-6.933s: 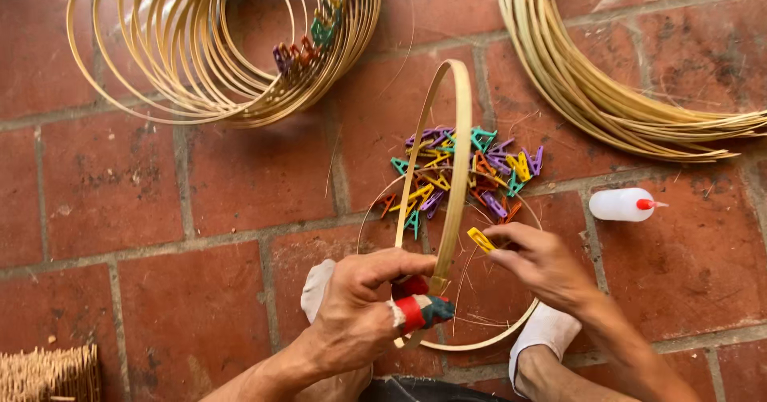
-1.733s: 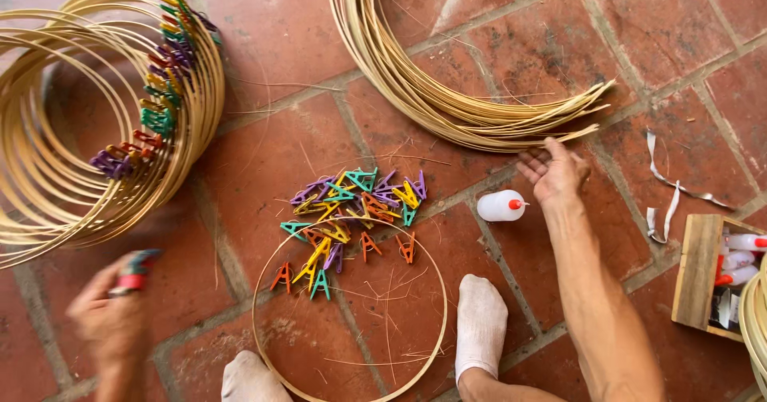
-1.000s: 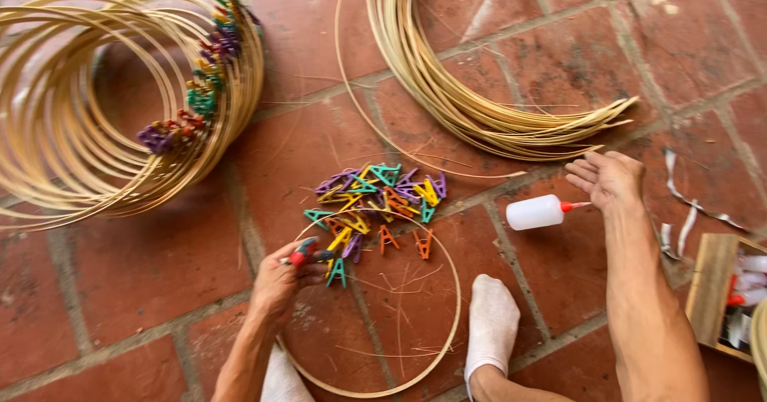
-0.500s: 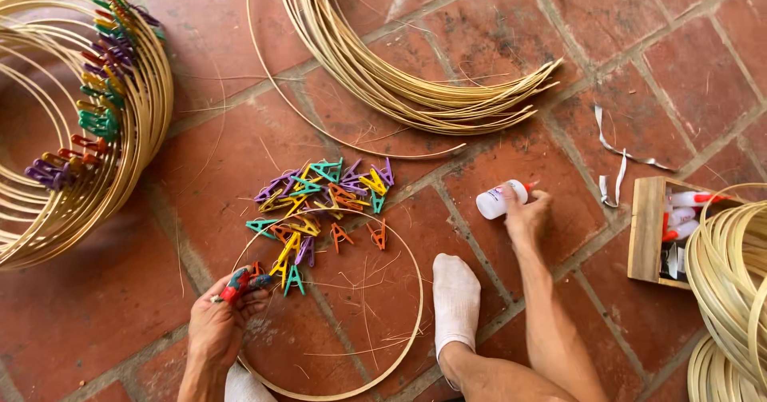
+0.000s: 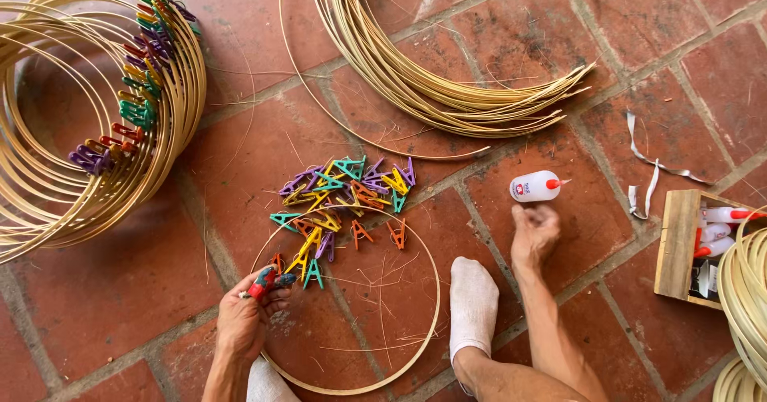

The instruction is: The person sits on a tiled floor and assembles bamboo rings by applying glue to the ends of thin bamboo strips and securing them with colorful plastic clips. They repeatedly pick up strips, apply glue, attach them to a circular frame, and clamp them in place.

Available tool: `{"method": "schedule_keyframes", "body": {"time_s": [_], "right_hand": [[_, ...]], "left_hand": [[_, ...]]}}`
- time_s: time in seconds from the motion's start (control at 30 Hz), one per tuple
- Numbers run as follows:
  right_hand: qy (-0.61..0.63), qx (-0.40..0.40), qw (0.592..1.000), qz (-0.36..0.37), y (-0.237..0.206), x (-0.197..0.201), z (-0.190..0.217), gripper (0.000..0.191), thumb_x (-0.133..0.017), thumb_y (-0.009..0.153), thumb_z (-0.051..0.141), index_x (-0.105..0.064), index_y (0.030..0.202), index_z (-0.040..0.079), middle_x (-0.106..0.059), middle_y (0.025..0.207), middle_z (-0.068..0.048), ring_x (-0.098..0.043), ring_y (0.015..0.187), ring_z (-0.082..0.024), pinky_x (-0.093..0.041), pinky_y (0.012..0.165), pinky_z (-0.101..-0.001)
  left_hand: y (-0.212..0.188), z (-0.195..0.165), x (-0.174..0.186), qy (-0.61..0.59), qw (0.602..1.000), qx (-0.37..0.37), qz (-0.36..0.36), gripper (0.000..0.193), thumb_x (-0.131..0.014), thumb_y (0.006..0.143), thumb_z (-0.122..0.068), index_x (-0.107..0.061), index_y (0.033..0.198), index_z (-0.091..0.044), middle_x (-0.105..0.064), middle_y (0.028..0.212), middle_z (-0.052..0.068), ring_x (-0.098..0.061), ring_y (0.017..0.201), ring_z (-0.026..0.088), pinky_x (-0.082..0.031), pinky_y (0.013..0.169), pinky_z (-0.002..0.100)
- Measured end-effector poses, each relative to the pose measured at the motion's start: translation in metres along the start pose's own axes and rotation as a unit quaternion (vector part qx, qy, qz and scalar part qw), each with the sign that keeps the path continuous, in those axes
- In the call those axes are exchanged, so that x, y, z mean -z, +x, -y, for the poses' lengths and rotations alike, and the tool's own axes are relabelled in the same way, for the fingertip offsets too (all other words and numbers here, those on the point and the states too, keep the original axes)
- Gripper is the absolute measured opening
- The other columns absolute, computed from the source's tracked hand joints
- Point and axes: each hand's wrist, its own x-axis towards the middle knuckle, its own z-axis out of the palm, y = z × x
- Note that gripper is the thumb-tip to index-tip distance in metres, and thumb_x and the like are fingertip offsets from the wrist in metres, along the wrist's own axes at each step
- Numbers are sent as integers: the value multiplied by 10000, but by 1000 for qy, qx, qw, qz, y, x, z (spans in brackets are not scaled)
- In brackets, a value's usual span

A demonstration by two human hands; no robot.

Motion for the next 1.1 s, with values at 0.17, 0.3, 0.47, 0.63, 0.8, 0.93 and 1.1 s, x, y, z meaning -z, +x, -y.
{"method": "schedule_keyframes", "body": {"time_s": [0.17,0.3,0.47,0.63,0.8,0.93,1.1], "right_hand": [[256,-147,934,203,-11,-76,48,222,-668,936,182,-678,1050,-9,-742,846,-126,-731,640,-185,-592,492,-285],[193,-177,948,181,22,-135,92,237,-725,939,190,-671,963,-40,-707,773,-152,-661,587,-217,-518,427,-295],[295,-140,939,112,32,-152,105,123,-688,828,39,-606,903,-13,-731,836,-158,-774,654,-241,-641,462,-345],[274,-188,933,135,48,-150,109,240,-722,909,46,-618,1077,-91,-701,979,-220,-745,721,-273,-580,494,-339],[422,-182,888,24,46,-137,110,267,-626,908,53,-482,1132,73,-665,958,-110,-731,709,-257,-628,512,-387],[514,-134,845,57,16,-102,102,127,-589,980,19,-545,1098,30,-625,888,-100,-639,657,-208,-555,507,-352],[262,-99,941,188,-39,-52,87,237,-577,1016,44,-686,1225,23,-641,842,-59,-561,627,-126,-469,483,-289]], "left_hand": [[-2,-5,-8,-2,1000,17,-6,322,-499,984,37,-654,1266,46,-733,970,214,-726,788,267,-599,673,385],[-4,-2,-12,-31,999,5,18,305,-513,993,8,-653,1261,50,-739,985,194,-724,782,254,-595,663,374],[-3,7,-18,-51,997,36,43,290,-519,996,-110,-647,1219,23,-739,951,144,-717,724,217,-591,621,345],[-3,23,-49,-21,997,39,69,323,-604,1010,-157,-670,1267,28,-722,963,141,-691,708,175,-586,596,309],[-4,8,-64,-36,991,97,89,327,-608,986,-182,-639,1255,1,-747,982,124,-719,743,211,-588,601,330],[-3,-17,-80,-69,983,89,143,408,-573,991,-267,-603,1302,-4,-735,1051,105,-746,900,232,-625,710,383],[25,-63,-69,-163,985,1,55,293,-530,981,-277,-518,1215,-101,-699,1047,165,-737,925,313,-647,749,464]]}}
